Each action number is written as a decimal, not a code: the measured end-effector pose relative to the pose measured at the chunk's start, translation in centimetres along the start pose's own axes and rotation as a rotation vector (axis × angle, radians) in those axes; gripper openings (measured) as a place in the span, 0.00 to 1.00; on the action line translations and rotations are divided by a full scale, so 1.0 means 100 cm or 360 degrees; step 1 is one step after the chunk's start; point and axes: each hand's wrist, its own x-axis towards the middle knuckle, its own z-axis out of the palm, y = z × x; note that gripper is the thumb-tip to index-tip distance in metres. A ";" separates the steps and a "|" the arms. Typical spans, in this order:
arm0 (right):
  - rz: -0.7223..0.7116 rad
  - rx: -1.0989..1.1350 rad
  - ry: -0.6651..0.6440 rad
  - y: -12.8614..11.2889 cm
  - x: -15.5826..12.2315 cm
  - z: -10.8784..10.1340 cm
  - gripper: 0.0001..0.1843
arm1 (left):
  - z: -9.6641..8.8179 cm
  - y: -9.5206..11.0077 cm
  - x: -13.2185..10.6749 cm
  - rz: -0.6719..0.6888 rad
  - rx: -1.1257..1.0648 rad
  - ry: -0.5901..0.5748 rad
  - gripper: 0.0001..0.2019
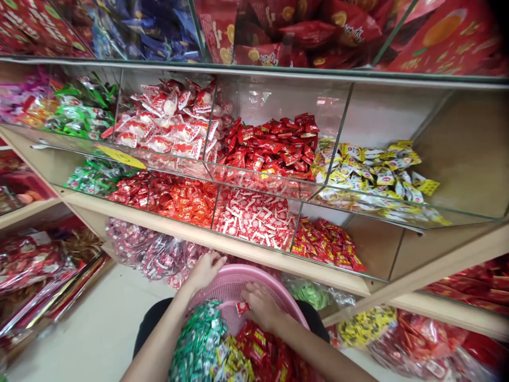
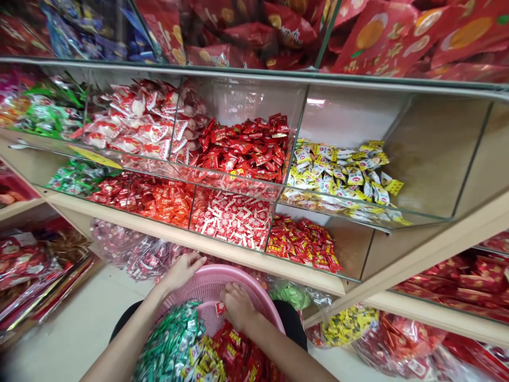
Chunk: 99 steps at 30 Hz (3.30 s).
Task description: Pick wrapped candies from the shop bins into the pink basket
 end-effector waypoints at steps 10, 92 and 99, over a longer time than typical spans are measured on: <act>0.0147 -0.0210 -0.0081 -0.005 0.001 -0.001 0.14 | 0.002 0.001 -0.001 0.0019 -0.0020 -0.0029 0.17; -0.0170 0.0018 -0.0207 -0.013 0.015 0.005 0.06 | 0.001 0.002 0.001 -0.0013 0.0006 -0.0023 0.18; -0.0181 -0.0067 -0.0249 -0.016 0.009 0.004 0.10 | 0.003 -0.001 0.000 -0.0038 0.0048 -0.0013 0.19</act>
